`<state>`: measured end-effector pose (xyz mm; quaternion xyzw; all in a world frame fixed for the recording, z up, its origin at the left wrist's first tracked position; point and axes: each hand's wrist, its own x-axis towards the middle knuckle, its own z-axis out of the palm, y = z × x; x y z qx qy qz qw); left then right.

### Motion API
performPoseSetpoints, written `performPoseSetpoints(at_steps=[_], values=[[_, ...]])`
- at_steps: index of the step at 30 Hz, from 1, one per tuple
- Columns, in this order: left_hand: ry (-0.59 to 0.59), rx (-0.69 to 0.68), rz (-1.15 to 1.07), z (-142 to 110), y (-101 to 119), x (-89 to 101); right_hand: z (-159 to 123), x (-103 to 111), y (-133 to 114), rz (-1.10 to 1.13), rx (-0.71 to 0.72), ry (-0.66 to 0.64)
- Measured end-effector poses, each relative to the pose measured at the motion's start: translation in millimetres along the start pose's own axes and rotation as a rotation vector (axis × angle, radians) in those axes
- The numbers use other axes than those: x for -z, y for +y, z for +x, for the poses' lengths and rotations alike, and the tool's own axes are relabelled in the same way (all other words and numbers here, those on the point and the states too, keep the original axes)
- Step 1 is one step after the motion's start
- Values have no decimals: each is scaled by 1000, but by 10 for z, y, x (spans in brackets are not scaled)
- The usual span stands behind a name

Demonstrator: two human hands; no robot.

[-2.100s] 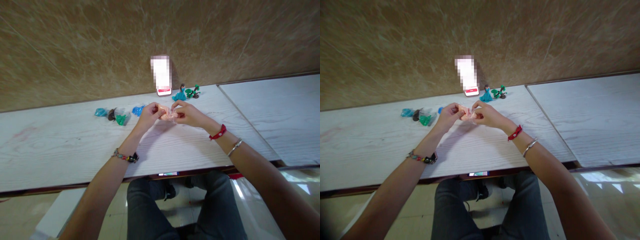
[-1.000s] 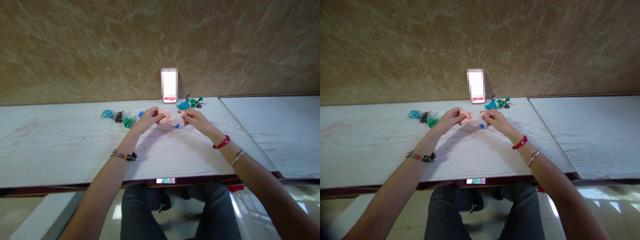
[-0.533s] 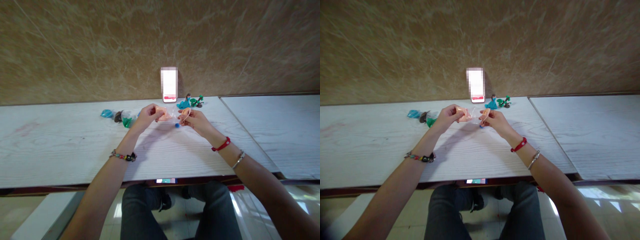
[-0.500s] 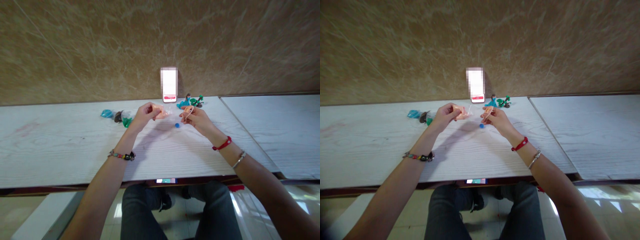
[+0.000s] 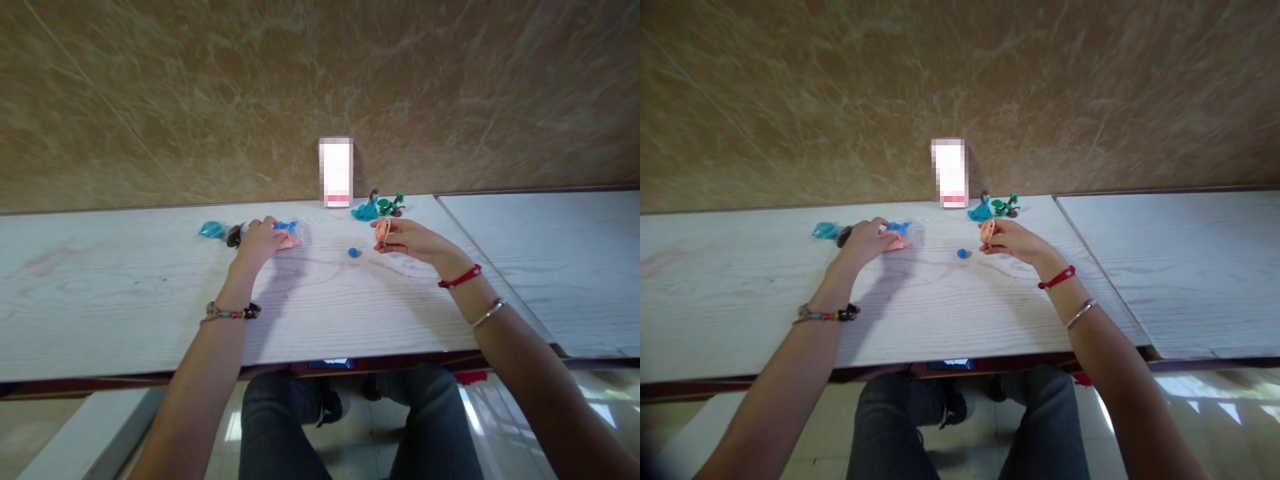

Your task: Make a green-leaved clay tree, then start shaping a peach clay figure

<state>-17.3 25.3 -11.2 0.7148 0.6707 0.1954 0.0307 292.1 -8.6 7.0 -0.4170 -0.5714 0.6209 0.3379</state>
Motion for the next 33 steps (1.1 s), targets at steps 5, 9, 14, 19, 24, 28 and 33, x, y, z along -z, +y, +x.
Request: performPoseSetpoints(at_steps=[5, 9, 14, 19, 24, 28, 33], values=[[145, -62, 123, -24, 193, -1, -9, 30, 0, 47, 15, -80], [136, -175, 27, -43, 328, -69, -25, 19, -14, 53, -2, -113], [70, -263, -7, -71, 405, -119, -30, 13, -36, 74, -35, -63], [10, -283, -5, -100, 476, -107, -6, -7, -3, -38, -23, -47], [-55, -336, -3, -129, 545, -139, 72, 28, 128, -505, -71, 162], [-84, -375, -11, -152, 578, -154, 102, 102, 119, -719, 38, 327], [-118, -386, 26, -155, 590, -170, 121, 22, 110, -903, 275, 265]])
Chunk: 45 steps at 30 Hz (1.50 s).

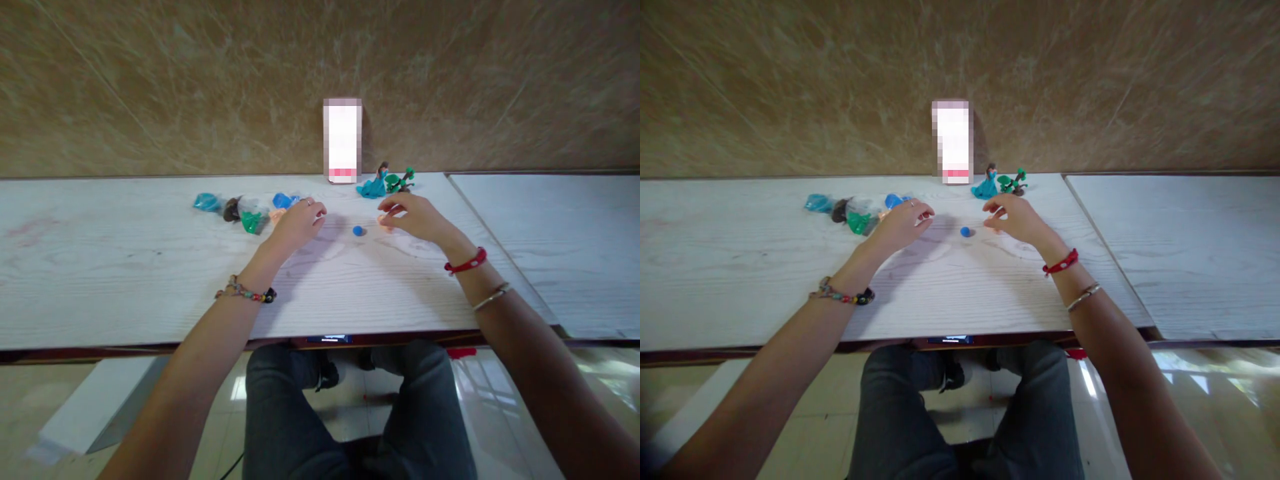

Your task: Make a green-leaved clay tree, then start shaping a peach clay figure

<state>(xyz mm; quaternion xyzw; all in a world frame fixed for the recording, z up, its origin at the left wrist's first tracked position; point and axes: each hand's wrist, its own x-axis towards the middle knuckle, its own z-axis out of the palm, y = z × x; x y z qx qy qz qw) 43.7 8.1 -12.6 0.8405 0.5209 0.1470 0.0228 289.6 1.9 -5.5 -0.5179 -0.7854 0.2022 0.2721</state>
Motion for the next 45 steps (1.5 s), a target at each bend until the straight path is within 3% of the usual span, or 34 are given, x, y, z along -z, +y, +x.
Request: performPoseSetpoints(at_steps=[3, 9, 15, 22, 31, 38, 45], values=[[-14, -12, 23, 5, -2, -10, -16, -94, -25, -191, 140, -88], [-22, -19, 74, 6, -6, -2, -35, -93, 23, -264, 104, 34], [-12, -39, 56, 9, -54, -35, -29, -89, 4, -380, 100, -125], [-26, -43, 23, 23, -114, -63, -14, -135, 29, -457, 145, -155], [-15, -35, -10, 26, -118, -14, -47, -116, 66, -301, 60, -38], [-25, -40, 29, 26, -111, -27, -5, -72, 67, -344, 95, -113], [-38, -70, 47, 31, -124, -31, -9, -66, 72, -85, 3, -111]])
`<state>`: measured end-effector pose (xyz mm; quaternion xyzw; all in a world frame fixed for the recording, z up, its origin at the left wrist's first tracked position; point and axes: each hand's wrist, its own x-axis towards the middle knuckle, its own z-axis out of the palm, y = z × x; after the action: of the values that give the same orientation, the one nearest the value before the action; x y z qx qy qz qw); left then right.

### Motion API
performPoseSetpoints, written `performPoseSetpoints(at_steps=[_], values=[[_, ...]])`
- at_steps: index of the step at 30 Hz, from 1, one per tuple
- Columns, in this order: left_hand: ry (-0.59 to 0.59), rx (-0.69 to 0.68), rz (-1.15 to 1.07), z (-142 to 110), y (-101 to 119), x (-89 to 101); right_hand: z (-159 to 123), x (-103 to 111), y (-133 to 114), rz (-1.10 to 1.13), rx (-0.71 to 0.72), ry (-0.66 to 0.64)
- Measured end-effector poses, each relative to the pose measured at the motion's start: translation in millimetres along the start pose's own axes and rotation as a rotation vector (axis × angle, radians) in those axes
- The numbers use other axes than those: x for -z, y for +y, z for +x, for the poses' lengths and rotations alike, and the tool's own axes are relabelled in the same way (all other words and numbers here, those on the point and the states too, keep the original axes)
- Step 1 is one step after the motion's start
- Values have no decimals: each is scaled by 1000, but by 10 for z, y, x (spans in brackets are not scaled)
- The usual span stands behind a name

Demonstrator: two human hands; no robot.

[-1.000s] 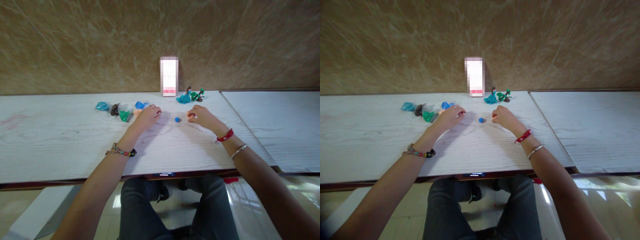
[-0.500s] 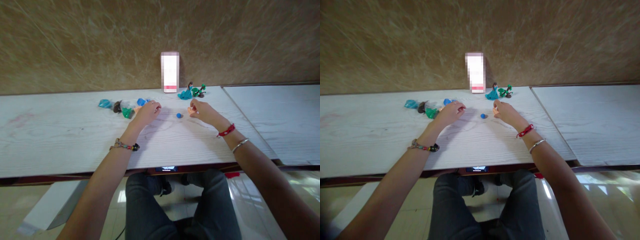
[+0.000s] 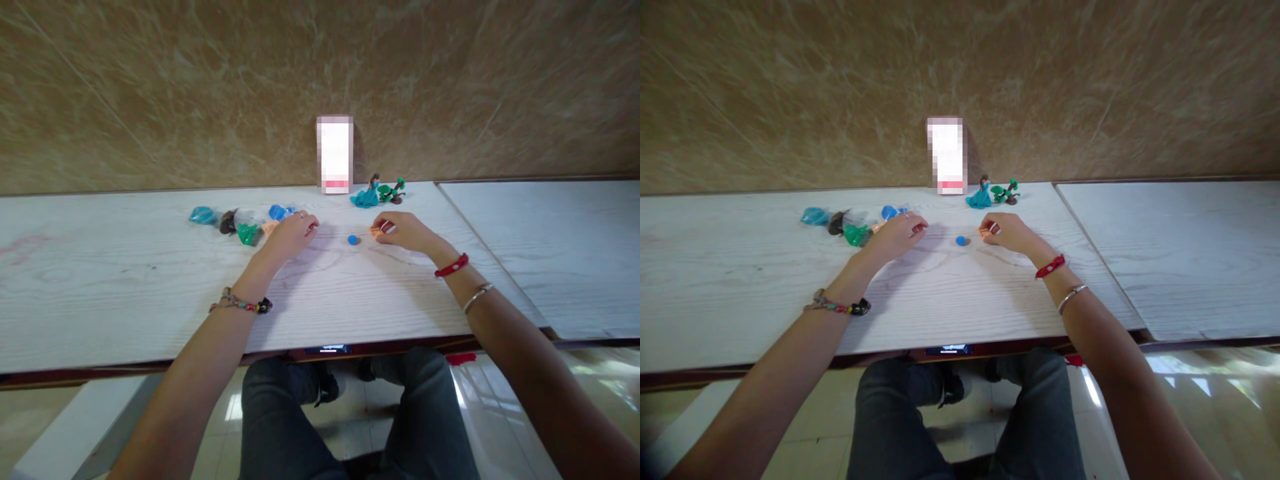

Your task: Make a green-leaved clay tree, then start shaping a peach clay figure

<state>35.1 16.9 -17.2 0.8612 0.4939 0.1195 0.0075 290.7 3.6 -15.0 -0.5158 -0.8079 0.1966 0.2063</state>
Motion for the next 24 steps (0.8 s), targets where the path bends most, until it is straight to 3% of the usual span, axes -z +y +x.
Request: performPoseSetpoints(at_steps=[8, 24], values=[[7, -17, 17, 4, -41, -39, 7, -4, 50, -193, 157, -110], [-12, 2, 22, 11, -29, -33, 22, -33, 64, -206, 180, -35]])
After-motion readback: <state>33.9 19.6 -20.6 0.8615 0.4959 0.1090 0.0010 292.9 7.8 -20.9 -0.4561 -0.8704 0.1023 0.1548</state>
